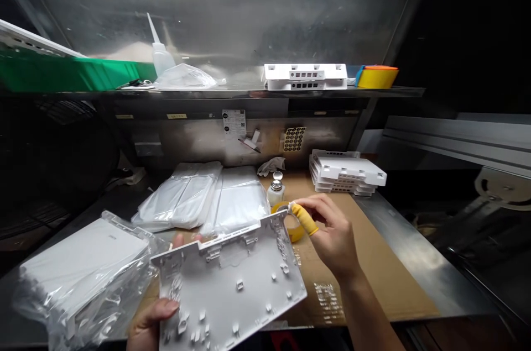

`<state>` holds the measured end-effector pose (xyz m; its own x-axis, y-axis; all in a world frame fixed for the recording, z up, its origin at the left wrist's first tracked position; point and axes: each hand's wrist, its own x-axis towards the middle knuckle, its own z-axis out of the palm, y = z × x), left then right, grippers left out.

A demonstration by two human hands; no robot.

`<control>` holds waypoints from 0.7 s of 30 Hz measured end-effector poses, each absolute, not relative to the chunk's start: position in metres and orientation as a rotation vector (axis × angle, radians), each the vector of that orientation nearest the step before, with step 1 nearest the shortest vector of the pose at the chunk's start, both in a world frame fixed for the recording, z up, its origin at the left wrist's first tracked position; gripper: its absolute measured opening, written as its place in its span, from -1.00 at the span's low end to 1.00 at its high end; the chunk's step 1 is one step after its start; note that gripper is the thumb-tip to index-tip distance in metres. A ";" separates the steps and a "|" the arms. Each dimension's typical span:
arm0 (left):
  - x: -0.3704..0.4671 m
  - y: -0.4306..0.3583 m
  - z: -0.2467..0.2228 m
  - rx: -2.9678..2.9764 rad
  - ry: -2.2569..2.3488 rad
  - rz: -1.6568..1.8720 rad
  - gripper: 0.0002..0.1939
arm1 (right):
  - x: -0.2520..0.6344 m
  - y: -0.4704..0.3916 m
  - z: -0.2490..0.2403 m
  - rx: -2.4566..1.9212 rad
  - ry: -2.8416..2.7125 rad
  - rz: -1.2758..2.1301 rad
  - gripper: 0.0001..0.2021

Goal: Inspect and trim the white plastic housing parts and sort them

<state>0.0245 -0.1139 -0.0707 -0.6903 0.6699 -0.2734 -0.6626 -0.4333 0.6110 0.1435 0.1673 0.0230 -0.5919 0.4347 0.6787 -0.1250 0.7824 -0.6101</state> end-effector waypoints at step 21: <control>0.069 -0.040 -0.018 0.156 0.868 2.522 -0.43 | 0.103 0.068 0.048 0.191 -1.948 0.781 -0.87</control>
